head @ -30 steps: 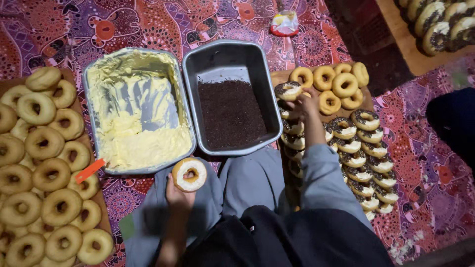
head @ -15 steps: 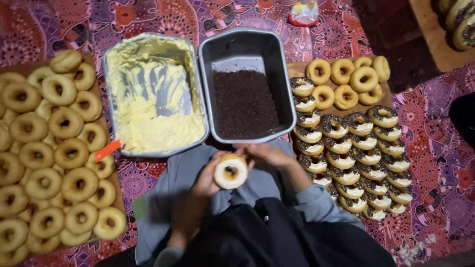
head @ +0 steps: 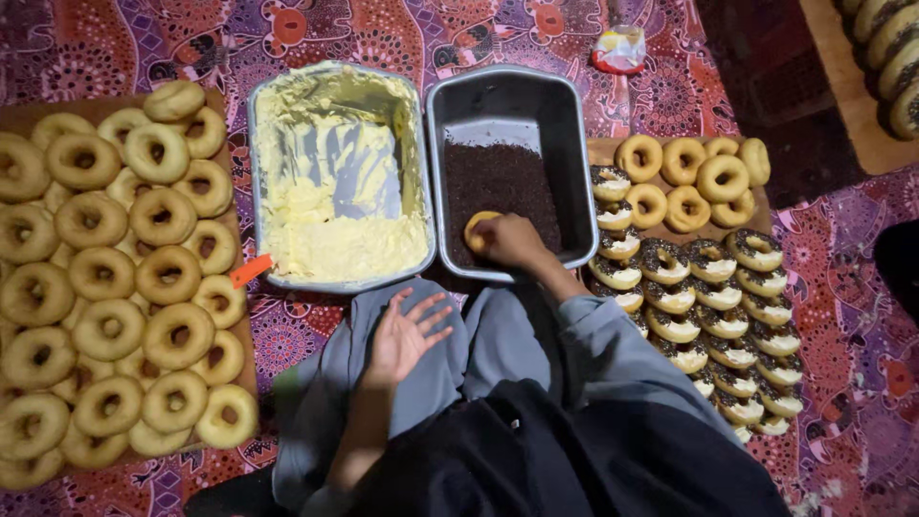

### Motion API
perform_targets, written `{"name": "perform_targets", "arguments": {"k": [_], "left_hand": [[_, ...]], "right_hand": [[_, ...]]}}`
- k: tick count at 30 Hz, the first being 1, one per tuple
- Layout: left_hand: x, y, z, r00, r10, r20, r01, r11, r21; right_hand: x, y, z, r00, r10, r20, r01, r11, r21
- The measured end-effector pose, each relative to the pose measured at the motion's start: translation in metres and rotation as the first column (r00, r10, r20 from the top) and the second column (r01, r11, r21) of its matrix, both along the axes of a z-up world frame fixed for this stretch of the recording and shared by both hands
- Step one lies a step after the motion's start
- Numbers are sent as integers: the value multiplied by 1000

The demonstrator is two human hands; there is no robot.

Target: The person repeatedly picks up plain donuts, dips one side into a yellow creamy mixture, then rolls the coated side in dark crumbs, and places the finished donuts onto a wooden board. The process is repeated continuously.

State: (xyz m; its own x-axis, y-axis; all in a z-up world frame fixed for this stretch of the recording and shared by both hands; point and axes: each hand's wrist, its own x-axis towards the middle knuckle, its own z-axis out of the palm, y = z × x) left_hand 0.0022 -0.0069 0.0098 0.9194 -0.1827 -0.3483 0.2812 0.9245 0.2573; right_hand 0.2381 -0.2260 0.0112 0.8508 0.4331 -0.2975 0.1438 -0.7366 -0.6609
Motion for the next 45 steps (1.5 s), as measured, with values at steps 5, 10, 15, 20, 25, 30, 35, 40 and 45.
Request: {"name": "perform_targets", "arguments": {"k": [5,10,15,20,25,30,35,40,45], "left_hand": [[1,4,-5,1000,2,26,-1,1000,-19],[3,8,-9,999,-1,51,4,998,-55],[3,10,-15,1000,-5,23,7,997,-78],[8,7,-17,999,-9,-47,8,1000,-29],[8,8,-12,1000,-12,-15,11,998,-54],[11,9,-2,1000,-5,5,5,997,-80],[15,9,-1,989,-16,-145,-1,993,-117],[14,9,-7,990,-49,-134,36,995,-98],[12,7,-10,997,11,77,5,980,-201]], "right_hand": [[4,-43,19,906,-375,-194,381,925,-8],[22,-165,10,623,-105,-775,782,64,620],[67,-257,-16,573,-511,-641,757,31,652],[158,-236,-52,447,-663,-601,851,108,514],[193,-218,-79,607,-795,3,764,584,274],[183,-273,-69,872,-391,294,471,835,-286],[161,-292,-38,832,-516,206,539,838,-80],[130,-266,-22,921,-78,382,213,922,-325],[130,-267,-17,904,57,424,81,951,-299]]}}
